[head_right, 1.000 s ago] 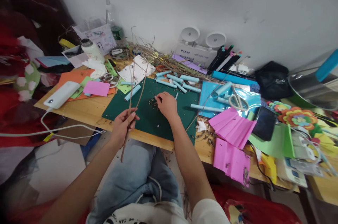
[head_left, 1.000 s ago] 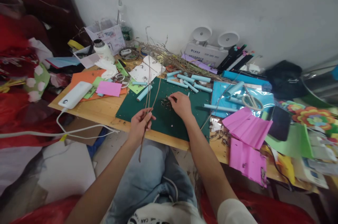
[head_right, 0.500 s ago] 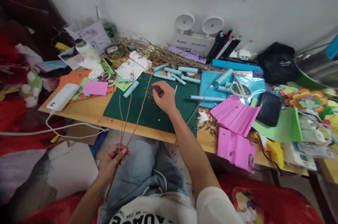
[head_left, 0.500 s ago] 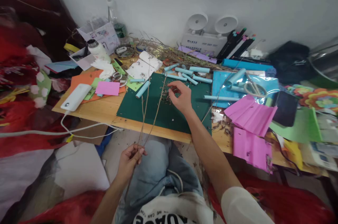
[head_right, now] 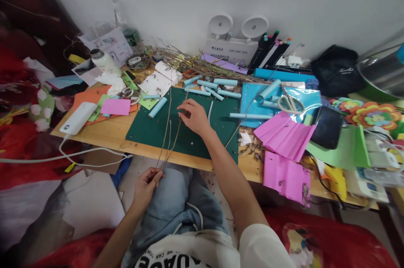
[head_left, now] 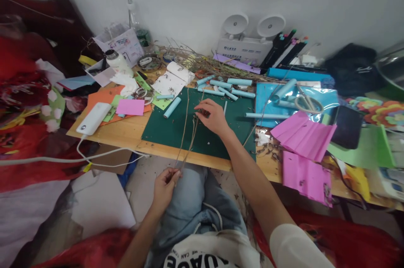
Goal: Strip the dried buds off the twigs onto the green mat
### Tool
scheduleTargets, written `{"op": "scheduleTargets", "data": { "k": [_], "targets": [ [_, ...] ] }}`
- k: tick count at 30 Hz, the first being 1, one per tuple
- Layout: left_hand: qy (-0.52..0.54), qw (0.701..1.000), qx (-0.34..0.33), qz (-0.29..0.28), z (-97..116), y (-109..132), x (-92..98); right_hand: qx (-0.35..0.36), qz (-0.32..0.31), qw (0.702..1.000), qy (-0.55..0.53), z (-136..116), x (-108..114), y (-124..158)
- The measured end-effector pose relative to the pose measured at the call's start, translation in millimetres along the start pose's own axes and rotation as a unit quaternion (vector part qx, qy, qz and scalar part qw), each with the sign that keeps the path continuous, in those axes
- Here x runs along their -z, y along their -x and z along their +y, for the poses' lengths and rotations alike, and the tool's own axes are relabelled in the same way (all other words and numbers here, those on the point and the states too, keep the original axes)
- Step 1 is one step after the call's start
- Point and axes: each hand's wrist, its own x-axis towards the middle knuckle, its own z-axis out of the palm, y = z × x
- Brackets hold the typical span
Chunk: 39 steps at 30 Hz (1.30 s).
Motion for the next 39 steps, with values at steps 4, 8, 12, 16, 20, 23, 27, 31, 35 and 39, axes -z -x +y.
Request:
{"op": "scheduleTargets", "data": {
  "k": [4,8,12,16,20,23,27,31,35,39],
  "targets": [
    [0.001,1.0,-0.001,0.009,-2.0,-0.1,-2.3,0.001,0.015,1.0,0.027,2.4,1.0,0.6],
    [0.005,1.0,-0.005,0.02,-1.7,-0.5,-2.1,0.025,0.043,0.998,0.03,1.3,3.3,-0.5],
    [0.008,1.0,-0.002,0.03,-0.2,-0.3,-2.0,0.057,0.011,0.998,0.039,5.2,2.9,-1.1],
    [0.007,0.999,-0.003,0.043,1.7,-0.5,-1.3,0.067,-0.009,0.995,0.076,10.1,0.2,0.2],
    [-0.002,0.999,-0.006,0.046,5.1,-1.3,-1.8,0.066,0.005,0.994,0.093,8.7,-0.3,1.6],
    [-0.002,0.999,-0.009,0.05,8.5,-2.0,-3.6,0.067,0.004,0.992,0.103,4.4,1.1,1.8],
    [0.007,0.998,-0.012,0.058,11.2,-3.7,-5.8,0.053,-0.01,0.994,0.096,-0.5,2.2,1.9],
    [0.015,0.998,-0.018,0.062,9.7,-5.5,-5.2,0.033,-0.002,0.999,0.043,-2.3,1.8,2.3],
    [0.007,0.998,-0.017,0.066,6.9,-5.9,-3.7,0.004,-0.037,0.999,0.008,-2.7,-0.1,2.7],
    [0.006,0.998,-0.017,0.067,5.7,-5.9,-3.0,-0.001,-0.055,0.998,0.024,1.6,-0.6,1.5]
  ]
}}
